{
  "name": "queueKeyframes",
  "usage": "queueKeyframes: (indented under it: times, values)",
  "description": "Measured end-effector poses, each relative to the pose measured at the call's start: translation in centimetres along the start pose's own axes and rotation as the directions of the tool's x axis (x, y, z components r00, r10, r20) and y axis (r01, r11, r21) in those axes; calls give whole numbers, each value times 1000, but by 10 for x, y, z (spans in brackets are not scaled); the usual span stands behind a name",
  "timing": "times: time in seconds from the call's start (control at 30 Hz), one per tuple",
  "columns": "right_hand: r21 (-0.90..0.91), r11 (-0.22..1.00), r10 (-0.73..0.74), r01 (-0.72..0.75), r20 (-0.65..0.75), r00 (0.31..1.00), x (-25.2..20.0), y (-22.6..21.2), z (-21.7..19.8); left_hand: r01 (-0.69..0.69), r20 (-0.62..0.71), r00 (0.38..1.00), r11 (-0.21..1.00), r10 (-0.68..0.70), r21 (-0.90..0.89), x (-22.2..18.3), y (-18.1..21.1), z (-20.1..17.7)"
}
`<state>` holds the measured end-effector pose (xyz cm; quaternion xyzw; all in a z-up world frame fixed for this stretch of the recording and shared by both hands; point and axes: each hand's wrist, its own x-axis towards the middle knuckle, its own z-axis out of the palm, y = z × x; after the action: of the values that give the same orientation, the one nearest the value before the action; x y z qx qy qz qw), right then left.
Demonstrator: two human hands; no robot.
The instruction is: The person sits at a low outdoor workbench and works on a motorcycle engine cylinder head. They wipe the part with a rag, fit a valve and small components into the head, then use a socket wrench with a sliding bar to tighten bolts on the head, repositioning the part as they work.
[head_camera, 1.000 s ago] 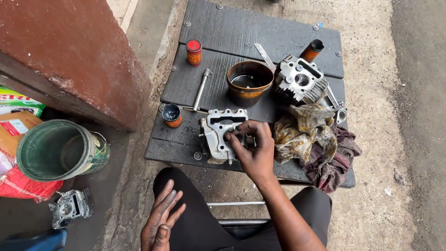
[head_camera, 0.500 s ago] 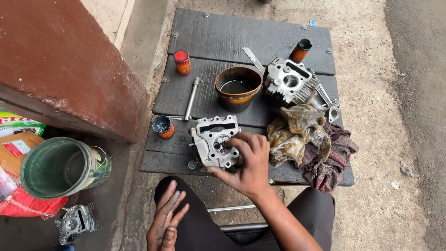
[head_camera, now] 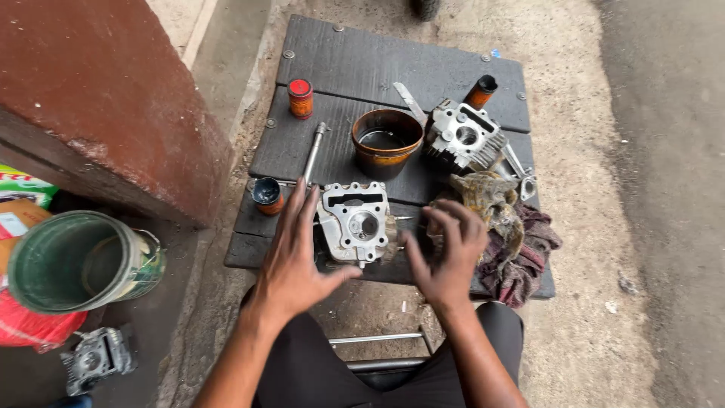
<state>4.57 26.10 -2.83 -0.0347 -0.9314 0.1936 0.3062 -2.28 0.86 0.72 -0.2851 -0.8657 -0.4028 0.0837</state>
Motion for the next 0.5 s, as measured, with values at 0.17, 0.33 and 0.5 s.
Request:
queueKeyframes:
  times: [0.17, 0.33, 0.5]
  values:
    - [-418, 908, 37, 6, 94, 995, 8, 42, -26, 207, 302, 938, 974, -171, -93, 23, -2, 3]
    - [-103, 964, 260, -245, 165, 951, -32, 94, -41, 238, -168, 959, 971, -229, 35, -11, 30, 25]
    - [-31, 979, 194, -202, -179, 965, -36, 114, -73, 250, -293, 937, 952, -191, 179, -47, 51, 46]
